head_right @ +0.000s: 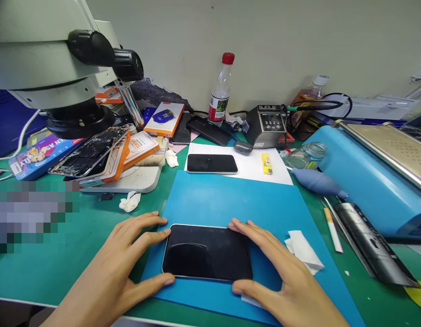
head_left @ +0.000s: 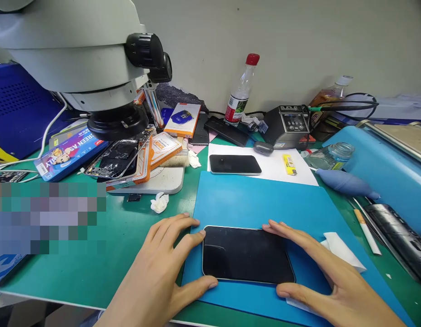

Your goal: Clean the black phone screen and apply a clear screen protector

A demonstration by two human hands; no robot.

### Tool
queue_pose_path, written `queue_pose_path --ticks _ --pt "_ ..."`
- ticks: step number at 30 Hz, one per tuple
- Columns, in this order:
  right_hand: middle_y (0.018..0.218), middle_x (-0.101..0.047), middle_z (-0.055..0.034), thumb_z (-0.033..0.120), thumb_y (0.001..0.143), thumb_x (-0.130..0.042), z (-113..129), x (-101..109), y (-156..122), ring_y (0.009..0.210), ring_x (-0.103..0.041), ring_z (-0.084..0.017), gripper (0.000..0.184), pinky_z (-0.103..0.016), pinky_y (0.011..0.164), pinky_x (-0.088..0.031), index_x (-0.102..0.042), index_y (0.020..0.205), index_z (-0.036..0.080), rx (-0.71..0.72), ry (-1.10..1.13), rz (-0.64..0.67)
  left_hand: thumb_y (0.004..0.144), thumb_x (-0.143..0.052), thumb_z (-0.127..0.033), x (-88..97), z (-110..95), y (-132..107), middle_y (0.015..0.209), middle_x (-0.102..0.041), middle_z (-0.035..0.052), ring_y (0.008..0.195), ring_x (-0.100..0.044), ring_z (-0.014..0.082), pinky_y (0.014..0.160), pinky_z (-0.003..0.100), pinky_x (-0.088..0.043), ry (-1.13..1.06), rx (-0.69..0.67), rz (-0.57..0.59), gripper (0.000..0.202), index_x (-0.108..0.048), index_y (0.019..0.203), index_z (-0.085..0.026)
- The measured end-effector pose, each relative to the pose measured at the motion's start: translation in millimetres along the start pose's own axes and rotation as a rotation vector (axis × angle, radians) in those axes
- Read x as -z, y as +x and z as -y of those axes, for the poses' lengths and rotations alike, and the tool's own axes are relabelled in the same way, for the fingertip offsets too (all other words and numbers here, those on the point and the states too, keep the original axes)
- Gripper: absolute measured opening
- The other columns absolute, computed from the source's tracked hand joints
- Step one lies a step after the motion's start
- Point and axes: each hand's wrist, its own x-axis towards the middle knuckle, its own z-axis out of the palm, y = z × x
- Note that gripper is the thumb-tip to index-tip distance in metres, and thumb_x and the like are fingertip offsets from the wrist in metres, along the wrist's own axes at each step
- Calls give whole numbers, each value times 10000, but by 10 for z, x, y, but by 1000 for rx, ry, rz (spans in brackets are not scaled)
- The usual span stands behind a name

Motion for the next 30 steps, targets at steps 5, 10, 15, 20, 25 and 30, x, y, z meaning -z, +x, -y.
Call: queue_pose_path --ticks 5,10,15,20,25,30 --pt "1513 -680 60 765 801 -800 39 5 27 1389 -669 -325 735 -396 990 -610 -666 1478 513 -58 33 43 956 -839 -446 -14 15 -11 1482 -705 123 1414 -647 404 1058 587 -640 0 5 -2 459 -689 1362 -297" --pt "1539 -661 65 728 814 -801 67 7 45 1421 -648 -321 717 -401 1021 -599 -658 1484 517 -89 64 70 936 -854 -395 0 -22 1 1455 -720 125 1397 -658 401 1052 586 -641 -7 12 -13 434 -693 1324 -284" --pt "1568 -636 76 740 803 -793 63 24 20 1451 -623 -333 733 -429 1059 -580 -647 1490 533 -123 74 91 924 -870 -423 8 -15 21 1457 -724 99 1397 -655 395 1072 594 -619 -31 31 14 486 -676 1352 -299" --pt "1589 -619 86 739 792 -795 101 25 32 1479 -601 -335 753 -443 1106 -561 -636 1499 536 -167 76 117 895 -911 -443 -19 16 31 1436 -738 79 1391 -648 399 1048 628 -615 -41 10 -6 535 -645 1342 -316" --pt "1614 -597 85 753 782 -792 79 8 13 1499 -581 -345 790 -455 1121 -559 -618 1520 531 -199 73 129 913 -898 -417 -19 6 13 1432 -742 97 1369 -664 394 1005 603 -640 8 -56 -41 540 -609 1353 -295" --pt "1628 -581 93 776 787 -776 48 0 10 1517 -561 -344 794 -466 1131 -555 -604 1527 544 -191 53 133 882 -917 -370 -11 -12 36 1424 -749 119 1346 -685 403 977 609 -658 62 -88 -44 571 -602 1346 -267"
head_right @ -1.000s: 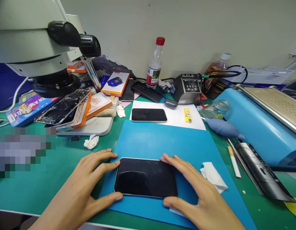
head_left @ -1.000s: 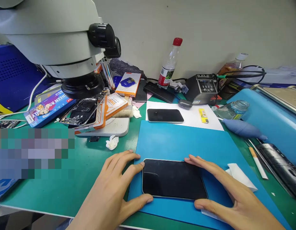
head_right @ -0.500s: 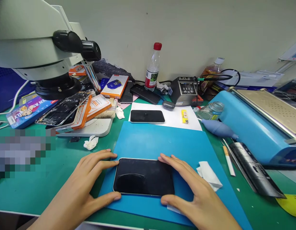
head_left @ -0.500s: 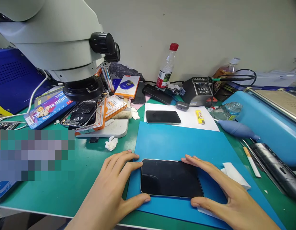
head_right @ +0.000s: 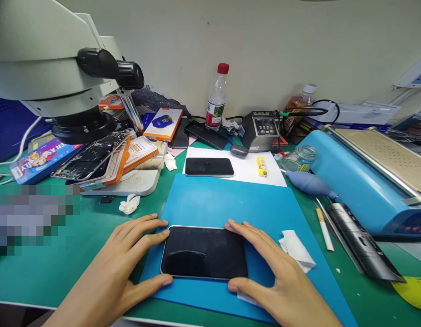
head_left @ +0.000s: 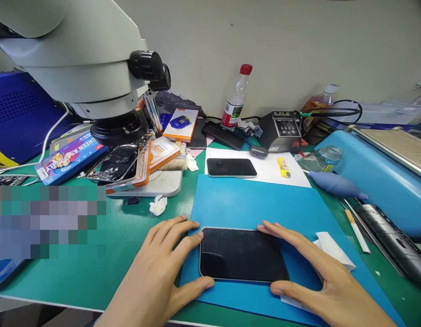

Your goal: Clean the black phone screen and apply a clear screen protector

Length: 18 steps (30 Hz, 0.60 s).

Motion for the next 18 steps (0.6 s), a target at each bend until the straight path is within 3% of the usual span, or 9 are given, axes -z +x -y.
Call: queue_pose_path --ticks 10,15,18 --pt "1598 -605 78 816 775 -758 -11 -5 4 1488 -584 -347 798 -457 1083 -572 -626 1511 536 20 -30 -13 832 -948 -420 5 -3 26 1357 -791 129 1277 -747 405 899 607 -707 48 -26 -16 628 -589 1319 -252" --pt "1521 -660 46 841 757 -761 -47 -6 41 1397 -649 -362 784 -463 1015 -587 -687 1459 501 104 -76 -113 784 -974 -444 17 -6 71 1318 -817 133 1224 -782 399 860 551 -723 123 -83 -47 664 -608 1297 -235" --pt "1467 -697 35 841 771 -758 -95 -24 50 1335 -693 -353 752 -434 975 -606 -712 1433 488 174 -90 -151 829 -924 -505 8 17 80 1303 -832 124 1208 -795 387 872 527 -716 158 -123 -75 620 -626 1290 -217"
